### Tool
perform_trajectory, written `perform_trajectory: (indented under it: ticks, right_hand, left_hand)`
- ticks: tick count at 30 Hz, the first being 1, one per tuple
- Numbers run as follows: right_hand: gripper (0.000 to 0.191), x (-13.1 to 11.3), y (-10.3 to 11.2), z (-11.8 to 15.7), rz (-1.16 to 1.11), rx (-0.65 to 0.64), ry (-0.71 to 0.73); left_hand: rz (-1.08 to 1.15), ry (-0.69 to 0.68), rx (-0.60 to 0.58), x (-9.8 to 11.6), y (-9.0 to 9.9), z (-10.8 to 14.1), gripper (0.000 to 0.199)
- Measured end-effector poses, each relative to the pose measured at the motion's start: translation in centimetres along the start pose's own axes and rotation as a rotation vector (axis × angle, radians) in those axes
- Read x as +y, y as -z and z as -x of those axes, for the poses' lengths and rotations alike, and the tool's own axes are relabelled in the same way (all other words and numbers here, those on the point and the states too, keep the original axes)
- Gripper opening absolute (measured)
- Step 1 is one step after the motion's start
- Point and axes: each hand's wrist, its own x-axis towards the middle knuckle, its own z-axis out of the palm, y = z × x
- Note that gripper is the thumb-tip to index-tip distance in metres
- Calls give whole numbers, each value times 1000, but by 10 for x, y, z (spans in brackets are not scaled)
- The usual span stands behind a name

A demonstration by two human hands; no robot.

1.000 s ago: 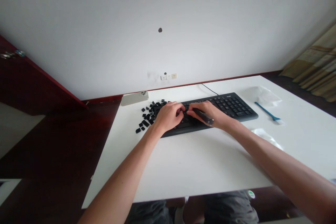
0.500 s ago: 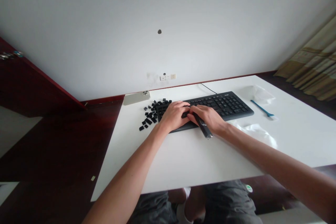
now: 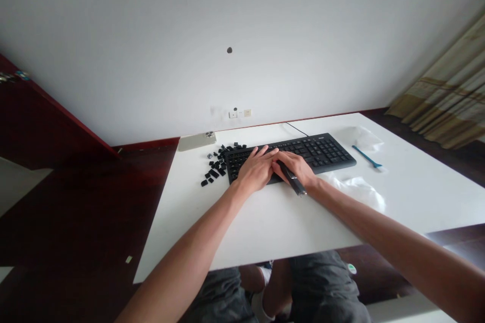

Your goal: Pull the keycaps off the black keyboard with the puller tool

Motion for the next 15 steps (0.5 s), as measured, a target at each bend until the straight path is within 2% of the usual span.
perform_trajectory:
  ticks: [4,10,15]
  right_hand:
    - [12,-1,1,1,-1,-2,1]
    - [21,-4,5,3,-63,68,-18]
    - [20,-4,6,3,-112,110,-39]
  left_hand:
    - [-13,9,-5,1,-1,0,52]
    - [-13,-8,-56,4,3,0,51]
    - [69,-30,60,3,5,-4,40]
